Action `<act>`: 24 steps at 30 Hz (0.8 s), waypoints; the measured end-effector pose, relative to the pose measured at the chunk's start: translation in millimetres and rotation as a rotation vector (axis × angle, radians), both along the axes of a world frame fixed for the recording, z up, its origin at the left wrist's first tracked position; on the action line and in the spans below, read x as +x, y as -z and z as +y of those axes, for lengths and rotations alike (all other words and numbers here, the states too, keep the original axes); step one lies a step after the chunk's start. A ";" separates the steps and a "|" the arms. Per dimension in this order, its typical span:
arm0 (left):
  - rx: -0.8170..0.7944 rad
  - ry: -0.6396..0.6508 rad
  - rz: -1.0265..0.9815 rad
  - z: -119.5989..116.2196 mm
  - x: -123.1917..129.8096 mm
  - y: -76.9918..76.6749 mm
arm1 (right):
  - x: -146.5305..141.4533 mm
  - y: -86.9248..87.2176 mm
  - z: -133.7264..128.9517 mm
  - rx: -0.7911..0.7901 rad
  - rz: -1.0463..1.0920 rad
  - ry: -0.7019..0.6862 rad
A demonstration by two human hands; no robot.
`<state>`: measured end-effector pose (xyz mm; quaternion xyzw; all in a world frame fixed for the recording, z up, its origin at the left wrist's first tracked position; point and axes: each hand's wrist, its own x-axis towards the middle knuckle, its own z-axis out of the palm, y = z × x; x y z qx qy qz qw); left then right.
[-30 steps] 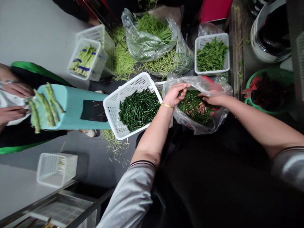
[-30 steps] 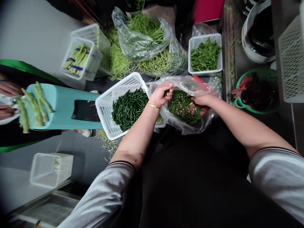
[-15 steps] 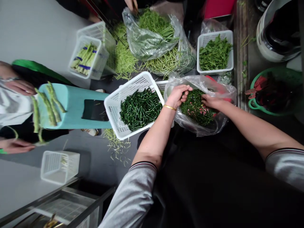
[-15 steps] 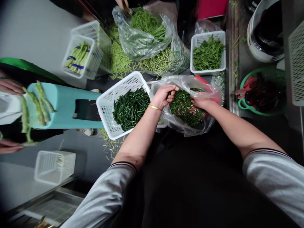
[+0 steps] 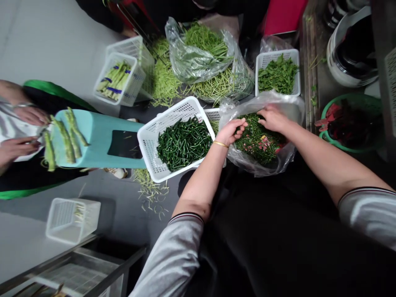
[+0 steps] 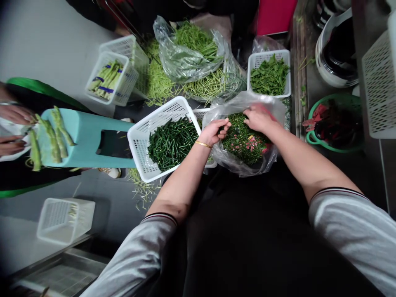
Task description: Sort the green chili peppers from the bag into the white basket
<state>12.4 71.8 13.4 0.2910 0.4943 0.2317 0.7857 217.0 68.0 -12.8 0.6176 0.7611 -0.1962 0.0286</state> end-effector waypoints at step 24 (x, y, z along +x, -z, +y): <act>0.142 -0.552 -0.135 34.7 -18.6 -61.2 | 52.2 -52.1 -45.7 0.330 0.636 0.570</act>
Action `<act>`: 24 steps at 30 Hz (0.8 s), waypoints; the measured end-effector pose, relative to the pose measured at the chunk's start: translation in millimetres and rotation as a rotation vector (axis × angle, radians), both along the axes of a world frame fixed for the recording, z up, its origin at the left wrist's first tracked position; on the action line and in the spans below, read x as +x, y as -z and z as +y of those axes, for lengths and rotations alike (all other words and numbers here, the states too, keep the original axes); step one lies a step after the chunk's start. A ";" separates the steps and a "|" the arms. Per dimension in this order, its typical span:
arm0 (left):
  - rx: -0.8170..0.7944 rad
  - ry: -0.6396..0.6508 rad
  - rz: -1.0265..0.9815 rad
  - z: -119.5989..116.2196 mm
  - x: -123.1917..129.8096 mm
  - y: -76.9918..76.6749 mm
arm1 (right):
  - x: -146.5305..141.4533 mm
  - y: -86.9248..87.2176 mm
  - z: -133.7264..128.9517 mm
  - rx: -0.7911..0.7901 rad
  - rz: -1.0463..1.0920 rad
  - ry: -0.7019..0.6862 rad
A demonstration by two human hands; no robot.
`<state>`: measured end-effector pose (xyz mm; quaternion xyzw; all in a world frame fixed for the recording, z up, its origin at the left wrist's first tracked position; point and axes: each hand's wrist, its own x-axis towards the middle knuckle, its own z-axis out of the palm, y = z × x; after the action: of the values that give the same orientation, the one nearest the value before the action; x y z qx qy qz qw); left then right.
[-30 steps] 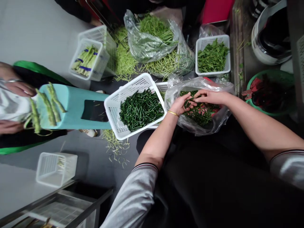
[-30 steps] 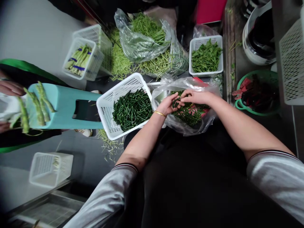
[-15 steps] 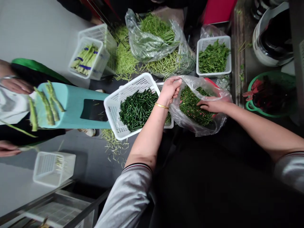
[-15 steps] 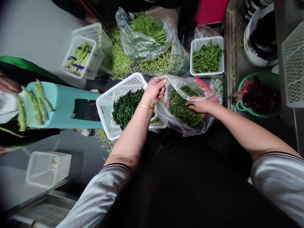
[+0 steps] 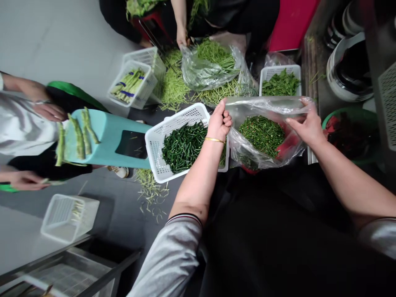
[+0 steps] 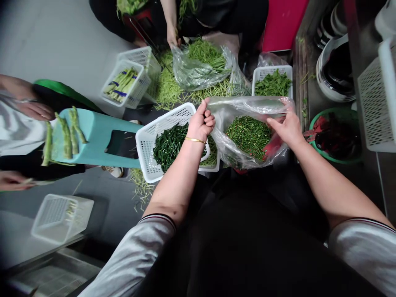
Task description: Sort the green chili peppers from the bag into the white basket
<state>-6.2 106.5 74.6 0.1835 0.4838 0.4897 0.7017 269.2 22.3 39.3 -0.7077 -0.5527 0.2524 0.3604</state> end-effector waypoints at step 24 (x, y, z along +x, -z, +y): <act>0.248 0.101 0.153 -95.4 -41.9 -33.3 | -9.5 -70.7 -24.3 0.243 0.686 0.018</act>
<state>-48.1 11.1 107.9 0.3298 0.4618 0.4942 0.6586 259.7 -2.0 110.0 -0.5386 -0.4193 0.4044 0.6087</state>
